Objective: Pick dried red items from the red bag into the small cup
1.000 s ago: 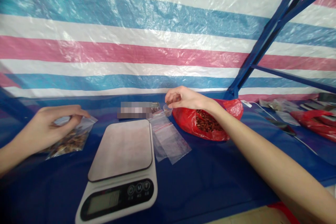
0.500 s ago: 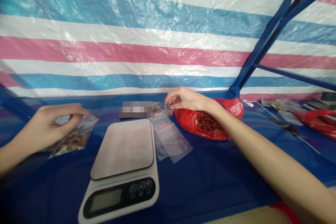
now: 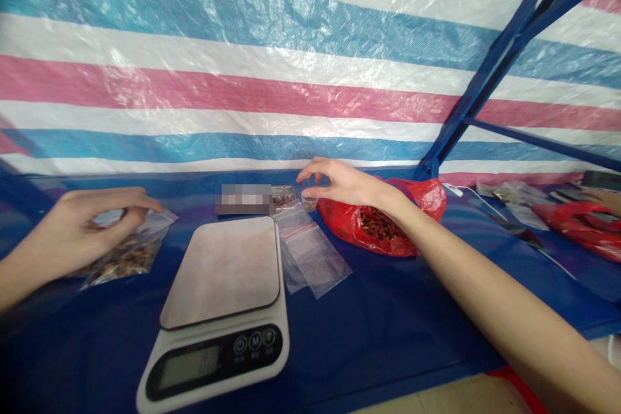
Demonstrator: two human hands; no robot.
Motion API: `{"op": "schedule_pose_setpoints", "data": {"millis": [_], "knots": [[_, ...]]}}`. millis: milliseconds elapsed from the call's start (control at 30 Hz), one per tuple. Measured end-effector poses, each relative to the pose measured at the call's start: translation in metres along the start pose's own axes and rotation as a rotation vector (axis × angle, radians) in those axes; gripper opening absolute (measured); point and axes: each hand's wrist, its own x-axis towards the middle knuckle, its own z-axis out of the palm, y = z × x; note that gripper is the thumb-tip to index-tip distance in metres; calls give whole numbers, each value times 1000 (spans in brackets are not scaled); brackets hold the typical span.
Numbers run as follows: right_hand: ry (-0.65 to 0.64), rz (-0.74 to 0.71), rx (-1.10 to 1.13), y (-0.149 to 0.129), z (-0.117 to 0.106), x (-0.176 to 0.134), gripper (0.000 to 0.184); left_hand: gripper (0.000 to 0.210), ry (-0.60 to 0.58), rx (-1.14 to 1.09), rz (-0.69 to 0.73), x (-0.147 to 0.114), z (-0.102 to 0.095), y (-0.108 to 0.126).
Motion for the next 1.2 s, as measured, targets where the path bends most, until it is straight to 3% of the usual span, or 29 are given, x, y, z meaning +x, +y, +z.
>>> {"op": "schedule_pose_setpoints", "data": {"millis": [167,367,467,567,733,800,1033,1200], "knots": [[-67,59,-26,5,8,-4,48,33,-2,12,3,1,0,1],[-85,55,-25,2,10,-4,29,34,-25,25,-9,1,0,1],[-77,73,-13,-1,9,-5,28,34,-39,29,-14,0,1,-1],[-27,71,0,-11,-1,-11,29,33,-22,27,-21,0,1,-1],[172,93,47,-38,-33,-29,33,33,-35,14,-44,0,2,-1],[168,89,50,-43,-36,-32,35,32,-59,8,-73,0,3,0],[17,111,-157,-24,3,-14,26,23,-49,-54,-120,1,1,10],[45,117,-53,-5,-1,-3,30,31,-58,-16,-73,1,2,5]]}}
